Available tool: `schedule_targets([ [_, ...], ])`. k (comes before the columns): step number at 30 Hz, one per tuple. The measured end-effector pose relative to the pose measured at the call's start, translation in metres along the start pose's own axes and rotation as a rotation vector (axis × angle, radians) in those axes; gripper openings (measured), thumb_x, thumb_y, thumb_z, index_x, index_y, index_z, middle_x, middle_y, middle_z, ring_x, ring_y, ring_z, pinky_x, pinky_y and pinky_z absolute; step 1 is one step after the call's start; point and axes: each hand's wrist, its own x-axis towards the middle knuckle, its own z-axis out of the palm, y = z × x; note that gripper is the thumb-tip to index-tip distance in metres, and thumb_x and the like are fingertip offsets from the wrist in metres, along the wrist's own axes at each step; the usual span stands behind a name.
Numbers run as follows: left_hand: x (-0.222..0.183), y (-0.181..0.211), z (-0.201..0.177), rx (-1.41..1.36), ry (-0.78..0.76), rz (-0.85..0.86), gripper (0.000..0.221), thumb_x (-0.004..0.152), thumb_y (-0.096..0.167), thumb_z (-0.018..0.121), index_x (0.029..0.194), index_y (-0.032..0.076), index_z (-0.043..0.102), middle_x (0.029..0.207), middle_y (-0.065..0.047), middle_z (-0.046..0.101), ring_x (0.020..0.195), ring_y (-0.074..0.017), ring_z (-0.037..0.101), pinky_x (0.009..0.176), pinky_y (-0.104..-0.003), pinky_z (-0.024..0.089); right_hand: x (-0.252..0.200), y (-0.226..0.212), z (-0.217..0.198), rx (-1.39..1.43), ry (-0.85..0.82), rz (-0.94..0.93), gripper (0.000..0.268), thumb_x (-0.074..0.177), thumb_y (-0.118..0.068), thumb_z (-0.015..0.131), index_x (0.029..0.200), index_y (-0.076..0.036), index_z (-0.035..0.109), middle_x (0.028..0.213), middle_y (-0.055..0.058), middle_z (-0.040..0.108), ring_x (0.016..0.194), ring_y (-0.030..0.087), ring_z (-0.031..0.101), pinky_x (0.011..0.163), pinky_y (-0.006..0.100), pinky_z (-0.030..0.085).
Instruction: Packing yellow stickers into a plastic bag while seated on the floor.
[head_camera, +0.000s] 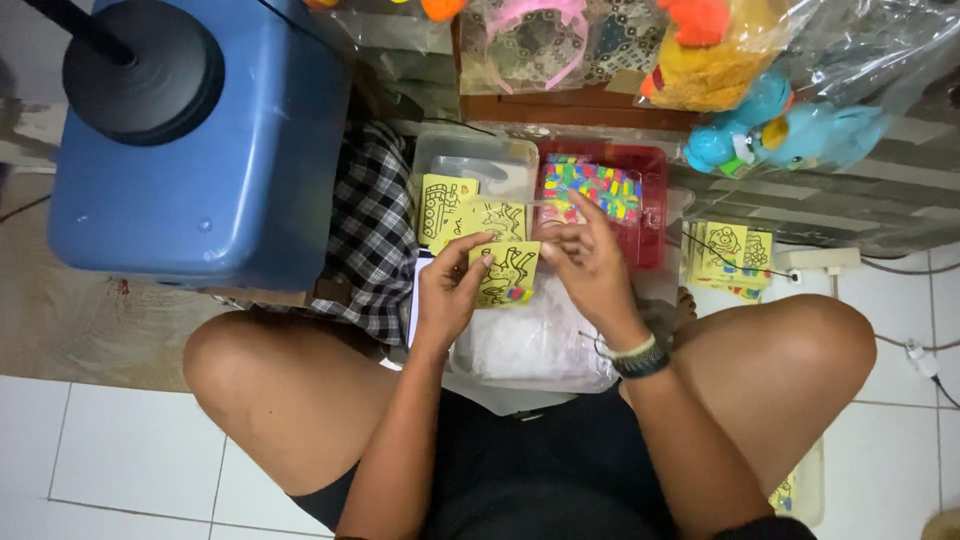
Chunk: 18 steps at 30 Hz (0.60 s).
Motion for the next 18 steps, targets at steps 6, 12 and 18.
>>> schedule_targets([
  [6, 0.000, -0.006, 0.004, -0.055, -0.035, -0.031, 0.031, 0.089, 0.001, 0.075, 0.117, 0.015, 0.078, 0.058, 0.003, 0.041, 0.059, -0.0058, 0.040, 0.055, -0.023, 0.042, -0.024, -0.021, 0.004, -0.048, 0.001, 0.002, 0.049, 0.094, 0.003, 0.068, 0.142, -0.009, 0.062, 0.115, 0.017, 0.071, 0.101, 0.019, 0.068, 0.093, 0.033, 0.057],
  [12, -0.004, -0.004, 0.003, -0.028, -0.050, -0.045, 0.031, 0.089, 0.002, 0.076, 0.117, 0.015, 0.078, 0.056, 0.002, 0.042, 0.056, -0.0063, 0.042, 0.053, -0.024, 0.043, -0.027, 0.006, 0.001, 0.068, 0.006, -0.172, 0.064, 0.095, 0.009, 0.064, 0.154, -0.007, 0.046, 0.126, 0.019, 0.066, 0.099, 0.020, 0.067, 0.088, 0.036, 0.058],
  [18, -0.003, -0.004, 0.003, -0.079, -0.052, -0.057, 0.031, 0.089, 0.001, 0.076, 0.118, 0.012, 0.077, 0.056, 0.003, 0.037, 0.057, -0.0063, 0.038, 0.053, -0.023, 0.039, -0.020, 0.003, -0.001, -0.231, -0.007, -0.226, 0.025, 0.092, -0.010, 0.076, 0.114, -0.019, 0.081, 0.122, 0.006, 0.073, 0.111, 0.023, 0.072, 0.092, 0.032, 0.057],
])
